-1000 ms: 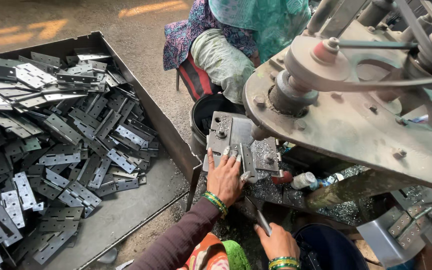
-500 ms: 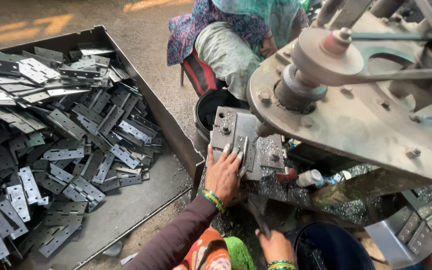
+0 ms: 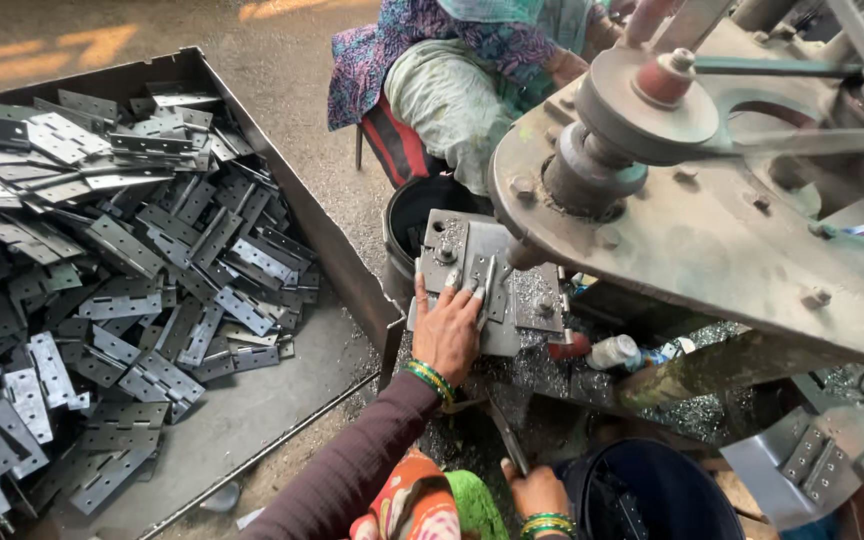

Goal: The person repeatedly picks metal hinge blanks from a bin, places them into a manual punching machine, and operates the lever to punch holes. The person then removes the finished pieces and places them into a bucket. The process is repeated continuously.

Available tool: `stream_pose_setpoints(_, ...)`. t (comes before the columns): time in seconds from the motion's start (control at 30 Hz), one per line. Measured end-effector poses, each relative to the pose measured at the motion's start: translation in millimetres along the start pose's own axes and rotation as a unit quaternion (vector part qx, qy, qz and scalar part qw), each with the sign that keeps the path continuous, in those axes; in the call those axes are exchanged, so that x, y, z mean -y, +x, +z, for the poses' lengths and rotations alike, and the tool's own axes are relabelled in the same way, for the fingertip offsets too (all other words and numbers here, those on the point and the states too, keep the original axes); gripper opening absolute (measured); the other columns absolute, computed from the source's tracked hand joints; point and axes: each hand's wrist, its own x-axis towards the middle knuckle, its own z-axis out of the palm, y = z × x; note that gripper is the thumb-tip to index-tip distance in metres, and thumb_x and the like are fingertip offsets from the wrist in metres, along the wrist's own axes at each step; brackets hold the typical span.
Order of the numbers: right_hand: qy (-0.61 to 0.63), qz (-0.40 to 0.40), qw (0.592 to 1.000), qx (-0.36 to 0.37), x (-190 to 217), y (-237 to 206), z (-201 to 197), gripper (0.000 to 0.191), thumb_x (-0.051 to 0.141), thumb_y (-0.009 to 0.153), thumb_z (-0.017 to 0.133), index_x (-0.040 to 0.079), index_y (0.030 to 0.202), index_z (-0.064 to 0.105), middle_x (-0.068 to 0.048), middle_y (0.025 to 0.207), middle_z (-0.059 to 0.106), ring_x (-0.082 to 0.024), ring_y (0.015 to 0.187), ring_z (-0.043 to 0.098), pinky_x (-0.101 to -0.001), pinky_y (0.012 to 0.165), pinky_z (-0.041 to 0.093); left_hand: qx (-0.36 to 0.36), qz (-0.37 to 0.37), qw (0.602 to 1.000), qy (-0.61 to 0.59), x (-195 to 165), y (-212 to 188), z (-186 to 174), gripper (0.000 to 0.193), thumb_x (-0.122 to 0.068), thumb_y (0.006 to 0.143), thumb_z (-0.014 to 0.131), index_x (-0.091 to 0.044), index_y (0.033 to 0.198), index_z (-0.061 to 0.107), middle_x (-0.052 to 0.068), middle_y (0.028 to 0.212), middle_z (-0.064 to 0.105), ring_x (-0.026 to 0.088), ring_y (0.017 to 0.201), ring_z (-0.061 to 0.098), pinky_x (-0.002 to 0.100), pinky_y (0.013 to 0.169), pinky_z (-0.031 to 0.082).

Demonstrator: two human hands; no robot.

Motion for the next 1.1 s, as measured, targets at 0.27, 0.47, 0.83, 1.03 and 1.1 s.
stream_pose_setpoints(0.27,-0.016,0.042,0.999,0.026,15,-17,-31,0.061,0.069,0.091,0.058,0.013,0.098,0.079,-0.016,0.090,0.081,-0.037,0.089,0.080,-0.0469,0.079,0.063,0.029,-0.031,0.998,0.037,4,32,16,0.041,-0.013,0.091,0.058,-0.008,0.131,0.060,0.006,0.127,0.064,0.028,0.132,0.052,0.072,0.121,-0.003)
stream_pose_setpoints(0.47,0.086,-0.010,0.995,-0.047,0,4,29,0.048,0.062,0.085,0.064,0.019,0.099,0.081,-0.016,0.086,0.078,-0.040,0.087,0.075,-0.0497,0.078,0.059,-0.046,0.006,0.997,0.054,6,25,16,0.039,-0.016,0.090,0.059,-0.008,0.128,0.062,0.007,0.127,0.064,0.029,0.137,0.050,0.070,0.122,-0.002)
stream_pose_setpoints(0.83,-0.011,0.024,1.000,0.016,22,-27,-51,0.054,0.065,0.087,0.062,0.015,0.099,0.079,-0.018,0.095,0.080,-0.039,0.094,0.076,-0.0472,0.082,0.060,0.038,-0.048,0.997,0.050,7,57,27,0.019,-0.014,0.093,0.058,-0.009,0.110,0.066,0.006,0.110,0.066,0.027,0.130,0.055,0.068,0.125,-0.002)
stream_pose_setpoints(1.03,0.084,-0.018,0.993,-0.086,9,-19,17,0.044,0.056,0.083,0.068,0.019,0.106,0.078,-0.022,0.093,0.078,-0.043,0.092,0.073,-0.0513,0.081,0.056,-0.024,-0.029,0.996,0.075,3,55,24,0.022,-0.010,0.089,0.057,-0.006,0.108,0.067,0.007,0.112,0.065,0.026,0.124,0.055,0.068,0.124,-0.001)
stream_pose_setpoints(1.1,0.098,-0.025,0.990,-0.102,2,-14,26,0.045,0.057,0.086,0.067,0.016,0.098,0.081,-0.023,0.092,0.078,-0.043,0.093,0.074,-0.0503,0.082,0.058,-0.053,-0.003,0.995,0.082,-1,43,19,0.024,-0.011,0.086,0.057,-0.007,0.107,0.068,0.007,0.111,0.064,0.028,0.126,0.055,0.068,0.123,0.000)
